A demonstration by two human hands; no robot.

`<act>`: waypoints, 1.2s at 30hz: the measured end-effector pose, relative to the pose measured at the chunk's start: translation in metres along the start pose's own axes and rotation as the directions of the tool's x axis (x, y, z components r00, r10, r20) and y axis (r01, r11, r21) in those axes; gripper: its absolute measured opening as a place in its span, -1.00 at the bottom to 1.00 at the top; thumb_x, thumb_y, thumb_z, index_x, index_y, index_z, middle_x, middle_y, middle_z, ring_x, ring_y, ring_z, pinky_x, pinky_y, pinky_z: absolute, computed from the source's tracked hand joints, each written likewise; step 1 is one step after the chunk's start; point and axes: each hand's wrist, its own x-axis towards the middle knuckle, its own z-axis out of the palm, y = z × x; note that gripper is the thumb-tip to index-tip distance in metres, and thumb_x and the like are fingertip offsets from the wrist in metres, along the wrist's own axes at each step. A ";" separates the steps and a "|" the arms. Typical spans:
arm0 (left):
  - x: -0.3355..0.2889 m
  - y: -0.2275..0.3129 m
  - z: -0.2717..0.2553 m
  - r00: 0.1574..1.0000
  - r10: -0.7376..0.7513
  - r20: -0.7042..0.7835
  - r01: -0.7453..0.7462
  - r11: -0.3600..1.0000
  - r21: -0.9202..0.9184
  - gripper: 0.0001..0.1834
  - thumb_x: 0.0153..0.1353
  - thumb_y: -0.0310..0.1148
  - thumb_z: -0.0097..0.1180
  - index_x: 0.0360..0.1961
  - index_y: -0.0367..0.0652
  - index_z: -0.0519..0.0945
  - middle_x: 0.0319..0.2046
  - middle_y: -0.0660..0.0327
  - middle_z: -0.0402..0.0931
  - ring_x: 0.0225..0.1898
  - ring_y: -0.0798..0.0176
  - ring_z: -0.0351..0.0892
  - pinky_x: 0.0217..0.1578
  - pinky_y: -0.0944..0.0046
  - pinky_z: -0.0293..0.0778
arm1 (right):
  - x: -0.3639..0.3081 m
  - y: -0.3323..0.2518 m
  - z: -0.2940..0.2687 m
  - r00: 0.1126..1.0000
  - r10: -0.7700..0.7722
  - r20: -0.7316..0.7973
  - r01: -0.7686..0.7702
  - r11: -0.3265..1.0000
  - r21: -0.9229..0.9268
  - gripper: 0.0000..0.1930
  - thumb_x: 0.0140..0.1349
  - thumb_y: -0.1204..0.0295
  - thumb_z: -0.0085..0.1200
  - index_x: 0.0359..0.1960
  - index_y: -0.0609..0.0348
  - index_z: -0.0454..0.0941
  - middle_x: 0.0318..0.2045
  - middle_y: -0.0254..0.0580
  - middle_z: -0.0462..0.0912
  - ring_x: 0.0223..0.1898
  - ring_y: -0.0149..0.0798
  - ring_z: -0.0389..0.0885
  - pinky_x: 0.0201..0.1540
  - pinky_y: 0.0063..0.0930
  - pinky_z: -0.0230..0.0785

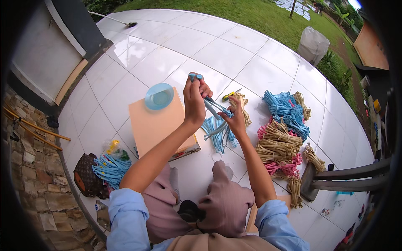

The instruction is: The person pours adhesive into a dish and then applies the adhesive to the ends of light blue shoe straps using a small tool.

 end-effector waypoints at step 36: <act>-0.041 -0.003 -0.036 0.964 0.262 0.035 -0.260 0.917 0.301 -0.82 0.15 -0.43 -0.31 -0.59 -0.20 0.23 -0.78 0.37 0.07 -0.71 0.53 -0.02 -0.68 0.42 -0.03 | -0.007 0.107 0.024 0.924 0.295 0.241 -0.218 0.928 -0.301 -0.35 0.02 0.29 0.28 0.09 0.19 0.20 -0.22 0.17 0.54 -0.25 0.09 0.56 -0.19 -0.16 0.40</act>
